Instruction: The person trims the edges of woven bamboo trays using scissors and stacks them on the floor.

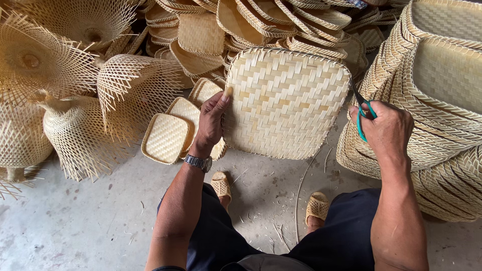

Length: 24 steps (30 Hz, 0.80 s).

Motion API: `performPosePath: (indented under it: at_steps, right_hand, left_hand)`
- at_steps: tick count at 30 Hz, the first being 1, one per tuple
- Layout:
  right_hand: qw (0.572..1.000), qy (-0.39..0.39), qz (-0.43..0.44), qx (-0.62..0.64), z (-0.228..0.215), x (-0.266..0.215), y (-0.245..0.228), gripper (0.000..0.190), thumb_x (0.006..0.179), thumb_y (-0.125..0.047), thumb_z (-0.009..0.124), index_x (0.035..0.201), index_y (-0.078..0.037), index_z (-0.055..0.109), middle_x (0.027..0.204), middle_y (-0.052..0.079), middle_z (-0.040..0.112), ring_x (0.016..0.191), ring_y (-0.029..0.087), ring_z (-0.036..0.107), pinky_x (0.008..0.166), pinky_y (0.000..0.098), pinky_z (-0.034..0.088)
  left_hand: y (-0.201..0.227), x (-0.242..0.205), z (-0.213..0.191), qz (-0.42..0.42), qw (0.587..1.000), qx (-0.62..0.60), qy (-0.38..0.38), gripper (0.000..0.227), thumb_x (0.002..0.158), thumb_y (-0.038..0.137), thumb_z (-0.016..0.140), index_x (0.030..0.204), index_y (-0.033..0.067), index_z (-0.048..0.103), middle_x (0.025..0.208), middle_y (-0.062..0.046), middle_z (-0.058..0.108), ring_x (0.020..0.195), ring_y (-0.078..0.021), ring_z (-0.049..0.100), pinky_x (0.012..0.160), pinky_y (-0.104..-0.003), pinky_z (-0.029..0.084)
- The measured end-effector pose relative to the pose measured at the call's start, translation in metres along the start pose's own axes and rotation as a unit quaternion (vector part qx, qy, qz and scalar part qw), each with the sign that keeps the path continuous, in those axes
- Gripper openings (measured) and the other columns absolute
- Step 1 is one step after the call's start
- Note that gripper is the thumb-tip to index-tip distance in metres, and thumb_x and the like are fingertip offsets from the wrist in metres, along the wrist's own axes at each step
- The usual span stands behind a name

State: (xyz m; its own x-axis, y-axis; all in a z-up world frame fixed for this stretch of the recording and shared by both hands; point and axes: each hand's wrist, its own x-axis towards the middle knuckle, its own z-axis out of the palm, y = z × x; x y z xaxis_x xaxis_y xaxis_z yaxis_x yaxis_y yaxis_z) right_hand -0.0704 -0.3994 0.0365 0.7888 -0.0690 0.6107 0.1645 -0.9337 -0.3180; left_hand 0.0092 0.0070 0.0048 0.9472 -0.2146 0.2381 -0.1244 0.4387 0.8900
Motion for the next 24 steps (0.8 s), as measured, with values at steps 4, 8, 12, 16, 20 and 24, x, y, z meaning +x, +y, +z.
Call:
performPosePath:
  at_steps: [4,8,12,16,20,24]
  right_hand:
    - [0.999,-0.021,0.019,-0.018,-0.005,0.001,-0.007,0.038,0.098,-0.04,0.087,0.085,-0.007,0.075,0.067,0.007,0.067,0.058,0.024,0.062,0.061,0.0384,0.045]
    - [0.997,-0.038,0.062,0.016,-0.008,0.002,-0.014,0.042,0.096,-0.044,0.086,0.084,-0.007,0.072,0.058,0.005,0.059,0.05,0.019,0.057,0.054,0.0366,0.042]
    - [0.996,-0.047,0.061,0.043,-0.011,0.003,-0.017,0.044,0.098,-0.043,0.084,0.077,-0.007,0.069,0.055,0.004,0.056,0.047,0.019,0.052,0.053,0.0367,0.04]
    - [0.996,-0.048,0.063,0.036,-0.011,0.004,-0.019,0.048,0.097,-0.044,0.084,0.073,-0.007,0.066,0.055,0.004,0.055,0.048,0.019,0.051,0.053,0.036,0.04]
    - [0.995,-0.056,0.076,0.035,-0.011,0.003,-0.02,0.05,0.097,-0.045,0.085,0.072,-0.006,0.065,0.054,0.005,0.053,0.048,0.02,0.049,0.052,0.0363,0.039]
    - [0.995,-0.054,0.063,0.049,-0.011,0.004,-0.021,0.047,0.097,-0.043,0.084,0.073,-0.007,0.066,0.054,0.002,0.055,0.047,0.016,0.05,0.05,0.0341,0.038]
  left_hand:
    - [0.001,0.0,0.001,0.004,1.0,-0.014,-0.004,0.039,0.105,0.029,0.061,0.129,-0.0013,0.068,0.121,-0.005,0.074,0.109,-0.0104,0.064,0.099,-0.027,0.049]
    - [-0.002,0.0,0.0,0.029,0.999,0.017,-0.003,0.038,0.108,0.028,0.062,0.13,-0.0026,0.069,0.117,-0.002,0.073,0.105,-0.0087,0.061,0.097,-0.026,0.048]
    - [-0.006,0.002,0.0,0.043,0.998,0.04,-0.003,0.038,0.108,0.027,0.062,0.131,-0.0017,0.068,0.115,0.0,0.072,0.105,-0.0074,0.06,0.097,-0.025,0.047]
    - [-0.007,0.003,0.001,0.055,0.998,0.039,-0.001,0.037,0.108,0.027,0.062,0.132,-0.0014,0.067,0.116,0.0,0.072,0.107,-0.008,0.06,0.099,-0.025,0.047]
    - [-0.005,0.003,0.002,0.052,0.998,0.046,0.0,0.038,0.107,0.027,0.061,0.133,-0.0009,0.067,0.118,-0.001,0.072,0.11,-0.0086,0.06,0.102,-0.026,0.046]
    - [-0.003,0.001,0.003,0.053,0.997,0.062,-0.002,0.039,0.108,0.029,0.061,0.132,-0.0011,0.068,0.12,-0.001,0.072,0.112,-0.009,0.06,0.105,-0.027,0.045]
